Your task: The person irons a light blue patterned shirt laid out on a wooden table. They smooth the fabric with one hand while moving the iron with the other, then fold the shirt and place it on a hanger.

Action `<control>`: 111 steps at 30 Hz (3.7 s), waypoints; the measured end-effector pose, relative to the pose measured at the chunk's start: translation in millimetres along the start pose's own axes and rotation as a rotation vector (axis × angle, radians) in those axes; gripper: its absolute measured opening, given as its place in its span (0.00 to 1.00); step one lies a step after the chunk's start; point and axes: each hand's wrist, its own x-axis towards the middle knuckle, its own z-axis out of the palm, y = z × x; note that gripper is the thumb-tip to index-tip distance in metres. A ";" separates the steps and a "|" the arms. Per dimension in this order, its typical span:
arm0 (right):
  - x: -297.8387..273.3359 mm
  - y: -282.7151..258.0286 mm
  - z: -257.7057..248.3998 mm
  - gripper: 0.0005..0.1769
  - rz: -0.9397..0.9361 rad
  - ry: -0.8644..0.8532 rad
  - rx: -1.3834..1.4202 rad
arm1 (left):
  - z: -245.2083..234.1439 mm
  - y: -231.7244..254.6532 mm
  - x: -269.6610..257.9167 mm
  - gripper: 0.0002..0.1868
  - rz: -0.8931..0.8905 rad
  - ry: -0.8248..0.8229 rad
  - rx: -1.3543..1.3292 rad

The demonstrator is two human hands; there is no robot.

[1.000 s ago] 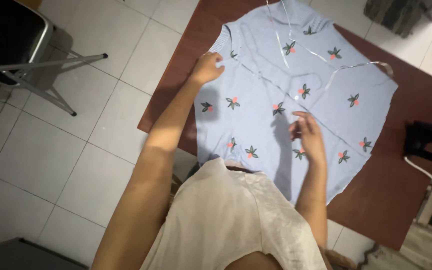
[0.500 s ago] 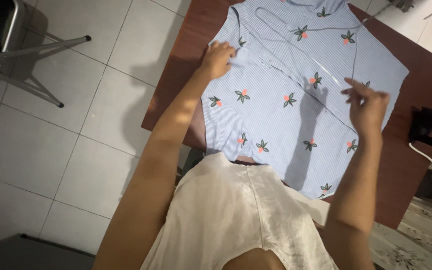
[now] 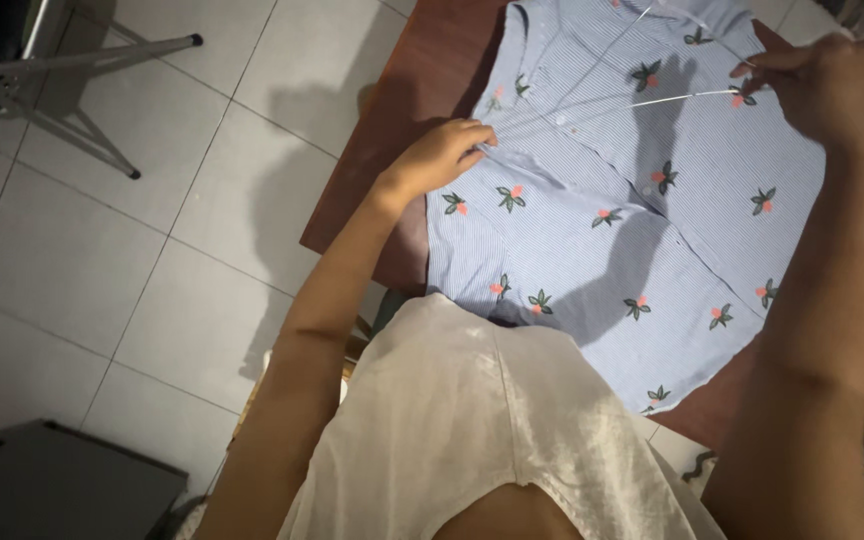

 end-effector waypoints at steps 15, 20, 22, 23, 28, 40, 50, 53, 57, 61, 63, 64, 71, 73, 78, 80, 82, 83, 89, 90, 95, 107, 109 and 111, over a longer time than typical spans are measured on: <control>118.3 -42.3 135.7 0.12 -0.134 -0.534 -0.040 | 14.1 -16.3 23.9 0.08 -0.016 0.116 -0.037; 125.1 -70.6 144.8 0.12 -0.169 -0.591 0.088 | 27.5 -22.8 18.2 0.10 -0.167 0.207 -0.142; 129.3 -79.5 144.9 0.13 -0.172 -0.638 0.032 | 32.1 -22.0 17.5 0.14 -0.174 0.392 -0.006; 132.0 -83.6 144.7 0.14 -0.172 -0.661 0.003 | 34.0 -21.0 18.5 0.16 -0.175 0.484 0.063; 135.3 -113.2 158.0 0.08 -0.255 -0.553 -0.036 | 43.8 -18.2 27.2 0.28 -0.327 0.715 0.343; 85.0 -143.9 202.0 0.32 -0.048 0.397 0.185 | 74.2 -82.2 44.8 0.11 -0.188 0.512 0.449; 29.3 -139.3 216.6 0.27 0.131 0.191 0.350 | 68.5 -79.1 42.1 0.06 -0.157 0.544 0.304; 31.3 -144.6 200.6 0.35 0.015 0.138 0.261 | 68.2 -80.4 41.3 0.06 -0.167 0.545 0.287; 40.0 -144.1 200.7 0.26 -0.080 0.167 0.155 | 68.7 -82.5 39.8 0.07 -0.146 0.564 0.264; 46.9 -129.2 220.4 0.14 -0.138 0.252 0.122 | 67.2 -79.7 38.9 0.07 -0.129 0.608 0.244; 53.8 -117.0 228.4 0.10 -0.076 0.276 0.143 | 65.2 -76.9 39.6 0.06 -0.134 0.611 0.225; 60.8 -108.6 230.8 0.08 -0.011 0.287 0.161 | 65.1 -75.4 39.9 0.05 -0.135 0.610 0.209; 114.9 -48.6 201.7 0.11 0.397 0.441 0.374 | 64.3 -72.3 40.0 0.04 -0.089 0.638 0.229; 123.0 -40.8 188.3 0.10 0.390 0.537 0.341 | 65.9 -73.6 39.3 0.04 -0.085 0.632 0.237; 131.5 -36.8 170.0 0.10 0.459 0.588 0.310 | 66.4 -77.8 38.7 0.03 -0.063 0.608 0.238; 135.8 -36.9 168.5 0.10 0.445 0.626 0.277 | 65.7 -77.5 38.0 0.03 -0.062 0.609 0.232; 141.3 -34.8 168.8 0.10 0.481 0.604 0.261 | 65.4 -76.7 36.3 0.03 -0.060 0.576 0.216; 144.1 -33.1 169.8 0.11 0.499 0.592 0.254 | 65.9 -76.7 35.8 0.03 -0.060 0.558 0.209; 151.0 -43.6 166.5 0.12 0.502 0.644 0.421 | 68.1 -78.6 34.9 0.03 -0.082 0.532 0.273; 151.5 -47.7 163.1 0.12 0.480 0.681 0.407 | 68.0 -80.7 35.6 0.03 -0.077 0.532 0.283; 128.3 -69.3 145.1 0.10 0.253 0.756 0.451 | 75.9 -88.5 33.7 0.04 -0.099 0.536 0.384; -6.0 -163.2 219.6 0.07 -0.115 0.332 0.270 | 68.6 -96.1 50.6 0.06 -0.332 0.502 0.717; -13.6 -165.6 222.1 0.17 -0.078 0.354 0.390 | 68.7 -89.0 51.8 0.09 -0.254 0.490 0.699; -14.6 -161.3 220.7 0.19 0.010 0.402 0.471 | 71.7 -80.0 56.1 0.12 -0.120 0.427 0.588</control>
